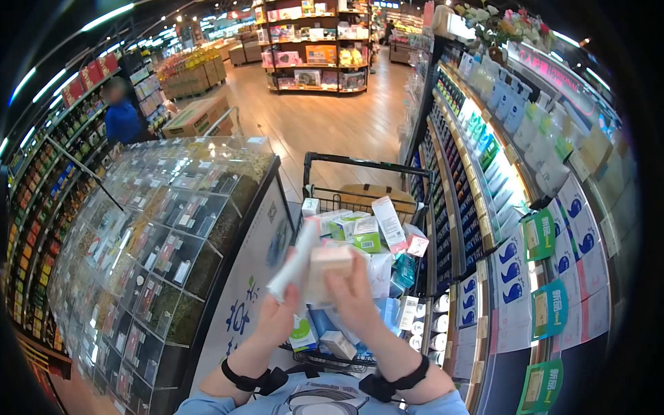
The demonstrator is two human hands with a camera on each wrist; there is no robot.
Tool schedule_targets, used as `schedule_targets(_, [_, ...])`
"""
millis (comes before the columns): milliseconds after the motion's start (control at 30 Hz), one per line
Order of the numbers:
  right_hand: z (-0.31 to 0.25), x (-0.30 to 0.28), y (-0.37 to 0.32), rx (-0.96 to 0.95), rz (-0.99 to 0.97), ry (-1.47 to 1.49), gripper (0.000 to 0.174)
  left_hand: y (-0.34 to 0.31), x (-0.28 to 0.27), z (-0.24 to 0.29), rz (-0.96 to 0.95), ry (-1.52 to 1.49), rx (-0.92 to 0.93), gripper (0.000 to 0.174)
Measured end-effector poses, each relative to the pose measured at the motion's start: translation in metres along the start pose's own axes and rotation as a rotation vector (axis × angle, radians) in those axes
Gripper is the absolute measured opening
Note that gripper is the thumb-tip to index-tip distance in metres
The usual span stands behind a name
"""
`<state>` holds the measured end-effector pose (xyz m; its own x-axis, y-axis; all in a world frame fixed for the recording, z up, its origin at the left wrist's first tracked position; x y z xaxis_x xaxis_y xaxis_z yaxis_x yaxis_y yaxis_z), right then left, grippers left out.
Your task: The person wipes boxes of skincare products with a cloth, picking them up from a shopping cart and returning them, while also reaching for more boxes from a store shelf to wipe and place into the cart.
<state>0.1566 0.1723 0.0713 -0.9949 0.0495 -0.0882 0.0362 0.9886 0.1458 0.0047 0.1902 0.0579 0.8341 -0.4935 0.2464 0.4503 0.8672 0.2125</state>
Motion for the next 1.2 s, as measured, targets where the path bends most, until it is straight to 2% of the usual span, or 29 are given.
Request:
schedule_targets(67, [0.026,0.015,0.0,0.08,-0.054,0.373,0.048,0.003,0.024,0.003,-0.255,0.424,0.065,0.053])
schedule_targets(100, [0.031,0.009,0.0,0.095,-0.038,0.37,0.048,0.002,0.028,0.003,-0.325,0.532,0.14,0.055])
schedule_targets(167, [0.048,-0.008,0.005,0.192,0.121,0.809,0.043,-0.002,0.028,-0.006,-0.418,0.544,0.091,0.056])
schedule_targets(200, [0.051,-0.014,0.006,0.193,0.148,0.811,0.043,-0.005,0.031,-0.013,-0.497,0.569,0.05,0.057])
schedule_targets(233, [0.047,-0.024,0.008,0.079,0.206,0.76,0.039,-0.009,0.024,-0.028,-0.464,0.395,-0.059,0.051])
schedule_targets(267, [0.043,-0.033,0.007,-0.034,0.261,0.705,0.035,-0.011,0.024,-0.033,-0.485,0.39,-0.065,0.051])
schedule_targets(333, [0.042,-0.031,0.001,-0.1,0.215,0.721,0.041,-0.029,0.005,-0.081,-0.094,-0.415,-0.68,0.049])
schedule_targets(367, [0.036,-0.022,-0.001,-0.147,0.109,0.446,0.044,-0.025,0.009,-0.078,-0.153,-0.529,-0.568,0.054])
schedule_targets(400, [0.031,-0.011,-0.005,-0.186,0.003,0.171,0.048,-0.024,0.008,-0.078,-0.163,-0.526,-0.581,0.054])
schedule_targets(433, [0.038,-0.008,-0.01,-0.182,0.018,0.173,0.048,-0.021,0.008,-0.075,-0.123,-0.699,-0.539,0.055])
schedule_targets(467, [0.034,0.008,-0.013,-0.279,-0.151,-0.062,0.051,-0.016,0.007,-0.07,-0.079,-0.872,-0.49,0.056])
schedule_targets(500, [0.031,0.024,-0.017,-0.372,-0.325,-0.299,0.054,-0.013,0.0,-0.073,-0.04,-0.918,-0.477,0.055])
schedule_targets(533, [0.033,0.023,-0.016,-0.371,-0.325,-0.299,0.054,-0.012,-0.007,-0.077,-0.039,-0.919,-0.479,0.055])
schedule_targets(600, [0.027,0.035,-0.015,-0.381,-0.454,-0.384,0.048,-0.013,-0.018,-0.084,-0.011,-1.018,-0.494,0.054])
schedule_targets(633, [0.027,0.038,-0.01,-0.304,-0.472,-0.546,0.044,-0.014,-0.021,-0.084,-0.02,-1.037,-0.489,0.055])
schedule_targets(800, [0.033,0.034,0.012,-0.426,-0.366,-0.676,0.049,-0.017,-0.05,-0.08,0.035,-0.995,-0.458,0.055])
schedule_targets(867, [0.033,0.029,0.033,-0.258,-0.367,-0.646,0.047,-0.016,-0.062,-0.076,0.051,-1.002,-0.418,0.054])
schedule_targets(933, [0.026,0.027,0.057,-0.319,-0.32,-0.707,0.05,-0.011,-0.079,-0.07,0.094,-0.883,-0.333,0.055])
schedule_targets(1033, [0.035,0.022,0.097,-0.425,-0.225,-0.825,0.045,-0.008,-0.099,-0.074,0.126,-0.823,-0.323,0.054])
schedule_targets(1100, [0.067,0.016,0.129,-0.26,-0.214,-0.707,0.04,-0.006,-0.108,-0.08,0.145,-0.815,-0.337,0.053])
schedule_targets(1133, [0.077,0.018,0.137,-0.267,-0.213,-0.711,0.04,-0.005,-0.112,-0.084,0.164,-0.804,-0.357,0.052])
schedule_targets(1200, [0.102,0.017,0.156,-0.089,-0.164,-0.732,0.034,-0.002,-0.122,-0.092,0.176,-0.784,-0.363,0.051])
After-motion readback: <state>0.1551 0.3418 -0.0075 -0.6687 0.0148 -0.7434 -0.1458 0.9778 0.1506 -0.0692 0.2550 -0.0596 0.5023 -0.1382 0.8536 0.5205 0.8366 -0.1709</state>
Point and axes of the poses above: each hand's wrist, its own y-axis towards the middle knuckle, its own x-axis out of the palm, z = x × y, the point moved 7 cm from there along y, towards the middle knuckle, and after that the axes turned 13 degrees about -z, right-handed, at the moved point
